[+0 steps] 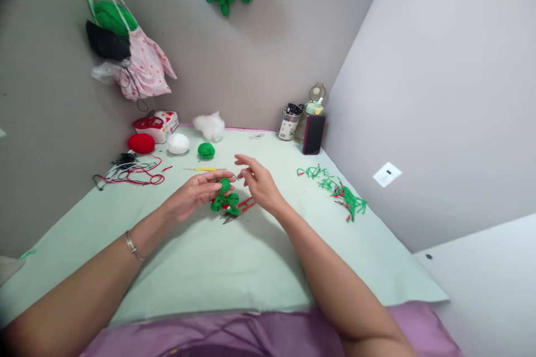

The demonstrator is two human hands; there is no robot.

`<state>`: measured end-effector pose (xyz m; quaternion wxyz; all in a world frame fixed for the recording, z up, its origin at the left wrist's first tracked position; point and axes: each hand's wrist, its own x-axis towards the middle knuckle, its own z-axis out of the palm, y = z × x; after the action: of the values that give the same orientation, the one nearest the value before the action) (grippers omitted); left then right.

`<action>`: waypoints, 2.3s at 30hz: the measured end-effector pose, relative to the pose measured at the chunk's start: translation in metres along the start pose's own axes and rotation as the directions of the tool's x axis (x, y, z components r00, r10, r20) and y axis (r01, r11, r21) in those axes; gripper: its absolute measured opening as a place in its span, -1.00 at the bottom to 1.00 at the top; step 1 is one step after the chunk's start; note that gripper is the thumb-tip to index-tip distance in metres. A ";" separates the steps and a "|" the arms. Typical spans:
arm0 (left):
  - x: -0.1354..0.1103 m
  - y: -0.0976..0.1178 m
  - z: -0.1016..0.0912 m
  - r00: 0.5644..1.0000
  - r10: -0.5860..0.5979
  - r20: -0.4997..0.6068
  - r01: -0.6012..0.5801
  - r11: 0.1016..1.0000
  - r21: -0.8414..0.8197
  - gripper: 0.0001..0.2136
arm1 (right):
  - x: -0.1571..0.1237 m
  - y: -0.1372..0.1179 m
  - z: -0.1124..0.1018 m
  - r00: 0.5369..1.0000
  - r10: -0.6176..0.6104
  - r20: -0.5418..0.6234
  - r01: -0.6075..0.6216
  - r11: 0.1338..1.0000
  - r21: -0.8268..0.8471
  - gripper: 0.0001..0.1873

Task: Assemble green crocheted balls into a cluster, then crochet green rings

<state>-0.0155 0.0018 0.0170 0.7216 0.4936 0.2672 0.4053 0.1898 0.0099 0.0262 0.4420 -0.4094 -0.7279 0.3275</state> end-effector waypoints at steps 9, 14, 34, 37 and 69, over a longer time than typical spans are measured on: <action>-0.001 0.006 0.000 0.997 -0.073 0.029 0.074 0.995 -0.060 -0.69 | 0.007 -0.001 -0.015 0.972 0.203 0.118 -0.203 0.979 -0.009 -0.78; 0.001 0.007 0.000 0.991 -0.056 -0.118 0.033 0.982 -0.184 -0.80 | 0.012 0.019 -0.067 0.926 0.083 -0.368 -0.332 0.643 -0.691 -0.64; 0.005 -0.002 -0.004 0.923 0.112 -0.368 -0.189 0.965 -0.181 -0.85 | -0.005 -0.017 0.016 0.985 -0.136 -0.104 0.113 0.974 -0.195 -0.87; 0.004 -0.001 -0.002 0.924 0.149 -0.353 -0.197 0.975 -0.106 -0.80 | -0.001 -0.024 0.006 0.988 0.088 -0.127 -0.080 0.995 0.066 -0.79; -0.001 0.019 -0.004 0.983 -0.049 -0.178 -0.018 0.936 -0.353 -0.77 | 0.034 -0.002 -0.086 0.943 0.328 -0.054 -0.119 0.184 -0.976 -0.68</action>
<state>-0.0255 0.0059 0.0336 0.7737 0.3145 0.2596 0.4848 0.2587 0.0489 0.0742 -0.0255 -0.6670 -0.7375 -0.1032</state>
